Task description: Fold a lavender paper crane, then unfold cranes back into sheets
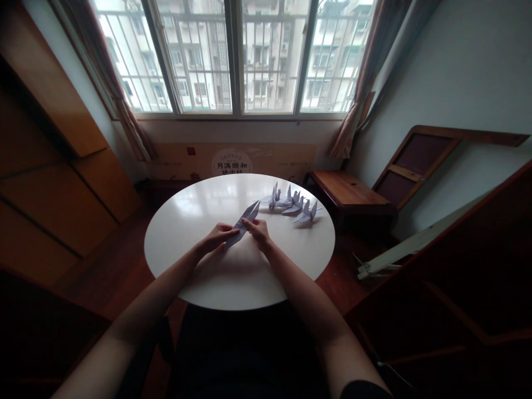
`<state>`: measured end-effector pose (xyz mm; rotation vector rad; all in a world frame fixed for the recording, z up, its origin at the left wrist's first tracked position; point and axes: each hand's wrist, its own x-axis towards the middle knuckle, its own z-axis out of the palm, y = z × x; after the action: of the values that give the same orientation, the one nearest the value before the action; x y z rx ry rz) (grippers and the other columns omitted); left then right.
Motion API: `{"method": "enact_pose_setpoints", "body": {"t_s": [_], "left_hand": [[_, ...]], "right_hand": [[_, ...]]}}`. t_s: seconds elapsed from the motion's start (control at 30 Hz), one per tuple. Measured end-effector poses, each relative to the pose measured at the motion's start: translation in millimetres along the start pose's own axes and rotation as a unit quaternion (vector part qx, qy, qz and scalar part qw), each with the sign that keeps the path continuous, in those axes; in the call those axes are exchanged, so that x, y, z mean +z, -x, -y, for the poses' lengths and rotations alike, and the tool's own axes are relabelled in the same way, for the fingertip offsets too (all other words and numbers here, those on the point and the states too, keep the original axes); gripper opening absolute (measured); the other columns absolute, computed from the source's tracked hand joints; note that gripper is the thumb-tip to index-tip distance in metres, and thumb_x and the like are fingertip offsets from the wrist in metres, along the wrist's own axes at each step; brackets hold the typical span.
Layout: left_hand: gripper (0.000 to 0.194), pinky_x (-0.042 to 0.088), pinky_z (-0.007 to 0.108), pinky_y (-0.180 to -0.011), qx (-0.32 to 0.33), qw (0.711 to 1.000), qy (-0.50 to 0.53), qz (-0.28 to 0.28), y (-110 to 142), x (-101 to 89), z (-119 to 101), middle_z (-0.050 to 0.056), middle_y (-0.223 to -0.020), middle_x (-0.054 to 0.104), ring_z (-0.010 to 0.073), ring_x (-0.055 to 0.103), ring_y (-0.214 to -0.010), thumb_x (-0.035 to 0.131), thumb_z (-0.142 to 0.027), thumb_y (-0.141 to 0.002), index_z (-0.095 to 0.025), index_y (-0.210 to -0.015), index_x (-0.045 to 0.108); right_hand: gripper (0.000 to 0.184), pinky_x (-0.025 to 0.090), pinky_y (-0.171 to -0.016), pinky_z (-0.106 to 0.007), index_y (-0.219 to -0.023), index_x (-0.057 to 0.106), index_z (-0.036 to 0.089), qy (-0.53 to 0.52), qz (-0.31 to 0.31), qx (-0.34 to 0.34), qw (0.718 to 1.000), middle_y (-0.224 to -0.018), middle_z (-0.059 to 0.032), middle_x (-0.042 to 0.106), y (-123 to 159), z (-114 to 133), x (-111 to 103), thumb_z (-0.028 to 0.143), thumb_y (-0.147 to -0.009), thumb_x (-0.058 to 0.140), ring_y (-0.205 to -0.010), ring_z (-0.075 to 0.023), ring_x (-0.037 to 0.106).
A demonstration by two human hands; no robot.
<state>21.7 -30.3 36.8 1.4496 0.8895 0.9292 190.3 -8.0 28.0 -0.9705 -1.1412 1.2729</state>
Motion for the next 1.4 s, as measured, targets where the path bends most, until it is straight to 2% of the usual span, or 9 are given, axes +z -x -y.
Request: {"method": "enact_pose_setpoints", "body": {"t_s": [0.17, 0.33, 0.6, 0.7, 0.83, 0.97, 1.13, 1.27, 1.4], "left_hand": [[0.045, 0.024, 0.021, -0.044, 0.003, 1.000, -0.020, 0.004, 2.4, 2.1, -4.1, -0.003, -0.046, 0.046, 0.0055, 0.037, -0.042, 0.075, -0.052, -0.066, -0.011, -0.056, 0.061], [0.043, 0.026, 0.021, -0.043, 0.000, 1.000, -0.023, 0.004, 2.3, 2.1, -4.9, -0.002, -0.046, 0.049, 0.0065, 0.040, -0.041, 0.076, -0.052, -0.064, -0.010, -0.064, 0.066], [0.039, 0.030, 0.022, -0.045, 0.003, 1.000, -0.015, -0.003, 4.4, 2.3, -9.2, -0.002, -0.044, 0.049, 0.0062, 0.041, -0.041, 0.078, -0.047, -0.064, -0.010, -0.064, 0.066], [0.039, 0.031, 0.022, -0.045, 0.010, 0.999, 0.017, -0.027, 1.5, 1.2, -5.9, -0.001, -0.044, 0.049, 0.0069, 0.042, -0.040, 0.077, -0.047, -0.064, -0.011, -0.060, 0.063], [0.043, 0.030, 0.022, -0.042, 0.033, 0.992, 0.058, -0.109, -4.6, -1.1, -0.9, -0.003, -0.040, 0.043, 0.0066, 0.040, -0.037, 0.070, -0.052, -0.068, -0.014, -0.054, 0.056], [0.043, 0.033, 0.021, -0.043, 0.020, 0.988, 0.069, -0.135, -5.8, -1.3, -1.6, -0.001, -0.052, 0.052, 0.0069, 0.045, -0.041, 0.070, -0.054, -0.069, -0.012, -0.068, 0.063], [0.049, 0.033, 0.021, -0.047, -0.018, 0.998, 0.038, -0.043, -0.7, 1.4, -1.1, 0.002, -0.060, 0.057, 0.0085, 0.049, -0.049, 0.070, -0.057, -0.070, -0.009, -0.077, 0.068], [0.050, 0.029, 0.020, -0.048, -0.013, 1.000, 0.011, -0.010, 1.7, 2.5, 0.2, 0.002, -0.057, 0.057, 0.0088, 0.047, -0.051, 0.075, -0.056, -0.063, -0.006, -0.071, 0.069], [0.048, 0.026, 0.020, -0.048, 0.004, 1.000, 0.002, -0.005, 2.3, 3.1, -2.8, 0.001, -0.056, 0.056, 0.0082, 0.045, -0.051, 0.076, -0.054, -0.063, -0.006, -0.066, 0.068]], "right_hand": [[0.044, 0.032, -0.054, -0.027, -0.063, 0.063, 0.017, -0.009, -0.069, 0.008, 0.998, -0.054, 0.0000, 0.055, -11.3, -2.1, -10.9, 0.055, -0.050, 0.078, -0.055, -0.0118, 0.046], [0.045, 0.030, -0.053, -0.028, -0.064, 0.063, 0.017, -0.007, -0.116, 0.016, 0.993, -0.054, 0.0005, 0.054, -16.4, 0.8, -19.4, 0.056, -0.049, 0.078, -0.054, -0.0110, 0.043], [0.046, 0.030, -0.052, -0.028, -0.064, 0.060, 0.018, -0.005, -0.133, 0.015, 0.991, -0.053, 0.0012, 0.051, -19.4, 3.7, -26.0, 0.058, -0.049, 0.078, -0.053, -0.0109, 0.044], [0.049, 0.032, -0.052, -0.027, -0.064, 0.059, 0.018, -0.026, -0.152, 0.022, 0.988, -0.053, 0.0017, 0.051, -20.3, 4.9, -27.4, 0.058, -0.047, 0.079, -0.052, -0.0102, 0.043], [0.049, 0.033, -0.052, -0.027, -0.065, 0.058, 0.019, -0.038, -0.164, 0.032, 0.985, -0.054, 0.0018, 0.052, -21.4, 7.2, -29.9, 0.058, -0.046, 0.080, -0.052, -0.0099, 0.043], [0.049, 0.034, -0.055, -0.027, -0.066, 0.061, 0.018, -0.039, -0.101, 0.044, 0.993, -0.058, -0.0002, 0.058, -17.2, 5.9, -25.4, 0.057, -0.044, 0.082, -0.056, -0.0108, 0.047], [0.046, 0.033, -0.056, -0.027, -0.069, 0.067, 0.015, -0.010, 0.051, 0.033, 0.998, -0.060, -0.0020, 0.062, -5.5, -2.2, -10.7, 0.056, -0.051, 0.082, -0.057, -0.0118, 0.050], [0.043, 0.027, -0.053, -0.027, -0.059, 0.064, 0.015, -0.016, 0.067, 0.020, 0.997, -0.054, 0.0009, 0.057, -1.7, -6.9, -4.0, 0.052, -0.051, 0.083, -0.050, -0.0084, 0.040], [0.041, 0.027, -0.053, -0.027, -0.059, 0.065, 0.015, -0.037, 0.050, 0.014, 0.998, -0.055, 0.0001, 0.058, -5.2, -7.7, -4.4, 0.051, -0.050, 0.084, -0.051, -0.0091, 0.041]]}}
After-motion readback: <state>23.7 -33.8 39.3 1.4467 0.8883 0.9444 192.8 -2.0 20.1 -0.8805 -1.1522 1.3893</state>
